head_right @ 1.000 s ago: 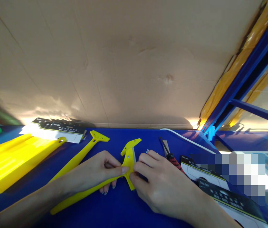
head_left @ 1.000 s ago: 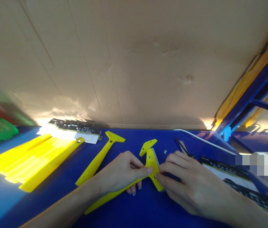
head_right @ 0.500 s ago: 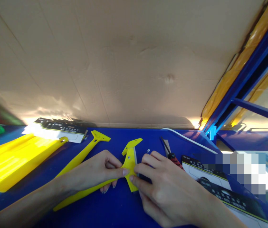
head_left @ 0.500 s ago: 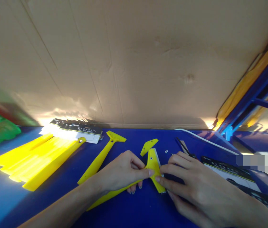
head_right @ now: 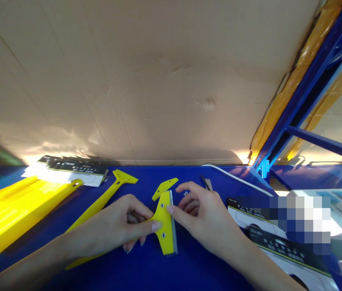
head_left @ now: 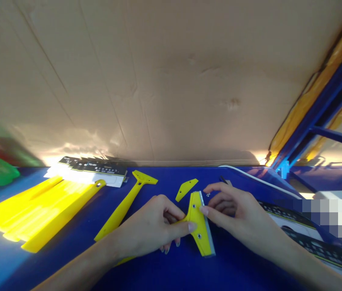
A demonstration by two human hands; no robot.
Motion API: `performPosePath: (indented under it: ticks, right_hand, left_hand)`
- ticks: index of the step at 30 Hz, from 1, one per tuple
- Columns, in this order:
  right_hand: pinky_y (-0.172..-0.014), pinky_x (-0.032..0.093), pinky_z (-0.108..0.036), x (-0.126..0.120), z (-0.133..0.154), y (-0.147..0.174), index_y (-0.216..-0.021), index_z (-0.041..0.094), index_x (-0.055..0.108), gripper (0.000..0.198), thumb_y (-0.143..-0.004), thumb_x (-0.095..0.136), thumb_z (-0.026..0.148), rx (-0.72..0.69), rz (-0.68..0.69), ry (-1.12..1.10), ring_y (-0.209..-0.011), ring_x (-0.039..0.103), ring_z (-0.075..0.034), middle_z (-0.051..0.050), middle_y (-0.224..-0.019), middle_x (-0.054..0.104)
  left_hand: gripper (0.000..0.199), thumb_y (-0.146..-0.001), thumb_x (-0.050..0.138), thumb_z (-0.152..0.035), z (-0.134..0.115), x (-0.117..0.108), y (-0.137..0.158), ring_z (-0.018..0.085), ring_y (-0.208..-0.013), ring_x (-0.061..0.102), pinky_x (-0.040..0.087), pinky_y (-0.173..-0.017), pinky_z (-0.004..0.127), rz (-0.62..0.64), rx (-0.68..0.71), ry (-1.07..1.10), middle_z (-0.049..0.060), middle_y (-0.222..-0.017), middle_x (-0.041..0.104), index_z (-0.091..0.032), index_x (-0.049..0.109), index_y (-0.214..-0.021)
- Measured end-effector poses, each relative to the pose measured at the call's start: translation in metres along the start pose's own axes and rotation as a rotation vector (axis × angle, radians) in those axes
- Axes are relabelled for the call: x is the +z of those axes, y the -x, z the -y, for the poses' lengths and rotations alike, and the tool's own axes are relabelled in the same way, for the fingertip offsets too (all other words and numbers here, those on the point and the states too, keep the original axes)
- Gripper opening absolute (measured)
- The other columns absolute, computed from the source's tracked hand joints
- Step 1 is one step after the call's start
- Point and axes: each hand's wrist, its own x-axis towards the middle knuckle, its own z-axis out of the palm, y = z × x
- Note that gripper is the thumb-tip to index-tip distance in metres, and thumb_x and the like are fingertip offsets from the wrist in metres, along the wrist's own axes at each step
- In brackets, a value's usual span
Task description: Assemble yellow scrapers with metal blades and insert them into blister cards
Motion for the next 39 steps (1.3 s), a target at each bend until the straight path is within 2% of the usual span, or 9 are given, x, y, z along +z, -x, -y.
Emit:
performPosePath:
  ticks: [6, 15, 17, 19, 22, 24, 26, 30, 39]
  right_hand:
    - [-0.059, 0.053, -0.026, -0.006, 0.007, 0.000, -0.079, 0.015, 0.074, 0.036, -0.071, 0.086, 0.047, 0.229, 0.244, -0.241, -0.060, 0.062, -0.014, -0.002, -0.069, 0.072]
    - [-0.055, 0.044, -0.026, 0.000, -0.002, 0.005, -0.074, 0.017, 0.071, 0.036, -0.071, 0.086, 0.049, 0.189, 0.169, -0.200, -0.060, 0.056, -0.013, 0.001, -0.066, 0.066]
    - [-0.057, 0.045, -0.028, 0.002, -0.005, 0.004, -0.075, 0.018, 0.069, 0.038, -0.072, 0.085, 0.052, 0.183, 0.161, -0.205, -0.061, 0.057, -0.015, 0.000, -0.068, 0.067]
    - [-0.059, 0.045, -0.029, 0.002, -0.007, 0.002, -0.074, 0.018, 0.068, 0.038, -0.073, 0.083, 0.053, 0.173, 0.148, -0.200, -0.061, 0.056, -0.015, -0.001, -0.068, 0.067]
    - [-0.060, 0.046, -0.029, 0.000, -0.008, 0.000, -0.072, 0.018, 0.066, 0.038, -0.074, 0.082, 0.052, 0.167, 0.128, -0.209, -0.061, 0.055, -0.014, 0.000, -0.065, 0.065]
    - [-0.061, 0.048, -0.028, -0.002, -0.009, -0.001, -0.071, 0.018, 0.067, 0.038, -0.073, 0.084, 0.052, 0.171, 0.110, -0.243, -0.061, 0.055, -0.014, 0.001, -0.065, 0.064]
    - [-0.061, 0.049, -0.028, -0.004, -0.008, -0.001, -0.071, 0.018, 0.069, 0.038, -0.071, 0.086, 0.052, 0.179, 0.103, -0.286, -0.061, 0.056, -0.013, 0.001, -0.065, 0.065]
    - [-0.061, 0.049, -0.026, -0.007, -0.007, -0.001, -0.072, 0.017, 0.072, 0.035, -0.069, 0.089, 0.048, 0.193, 0.113, -0.335, -0.061, 0.057, -0.012, 0.002, -0.065, 0.066]
    - [-0.059, 0.049, -0.025, -0.008, -0.003, 0.001, -0.070, 0.017, 0.069, 0.036, -0.068, 0.090, 0.046, 0.201, 0.126, -0.332, -0.059, 0.056, -0.012, 0.002, -0.063, 0.066]
  left_hand:
    - [0.044, -0.091, 0.060, -0.054, -0.001, 0.005, 0.002, 0.010, -0.050, 0.044, 0.031, -0.046, 0.021, -0.027, 0.054, -0.084, -0.004, -0.057, 0.050, -0.014, 0.076, -0.082]
    - [0.047, -0.098, 0.052, -0.049, 0.010, 0.014, -0.003, 0.009, -0.054, 0.027, 0.019, -0.049, 0.027, -0.074, 0.195, -0.267, -0.007, -0.058, 0.029, -0.018, 0.050, -0.062]
    - [0.043, -0.095, 0.057, -0.048, 0.011, 0.015, -0.003, 0.010, -0.056, 0.030, 0.023, -0.051, 0.025, -0.115, 0.220, -0.317, -0.007, -0.061, 0.031, -0.018, 0.053, -0.064]
    - [0.031, -0.086, 0.070, -0.051, 0.013, 0.014, -0.004, 0.011, -0.061, 0.044, 0.035, -0.056, 0.022, -0.173, 0.219, -0.322, -0.006, -0.066, 0.046, -0.021, 0.065, -0.086]
    - [0.069, -0.068, 0.089, -0.047, 0.021, 0.011, -0.004, 0.018, -0.078, 0.064, 0.052, -0.070, 0.026, -0.261, 0.279, -0.368, -0.002, -0.091, 0.068, -0.027, 0.058, -0.127]
    - [0.057, -0.080, 0.082, -0.034, 0.028, 0.008, -0.004, 0.020, -0.089, 0.069, 0.056, -0.079, 0.030, -0.306, 0.447, -0.536, 0.003, -0.113, 0.072, -0.030, 0.057, -0.131]
    - [0.037, -0.095, 0.061, -0.018, 0.033, 0.004, -0.002, 0.020, -0.097, 0.072, 0.058, -0.082, 0.030, -0.311, 0.659, -0.765, 0.006, -0.137, 0.066, -0.034, 0.062, -0.129]
    - [0.055, -0.092, 0.046, -0.002, 0.032, -0.003, 0.003, 0.025, -0.109, 0.073, 0.061, -0.084, 0.032, -0.300, 0.920, -1.012, 0.009, -0.148, 0.061, -0.033, 0.064, -0.135]
    - [0.074, -0.072, 0.043, 0.007, 0.022, -0.002, -0.001, 0.027, -0.104, 0.075, 0.064, -0.083, 0.035, -0.198, 1.005, -0.997, 0.010, -0.162, 0.045, -0.028, 0.063, -0.133]
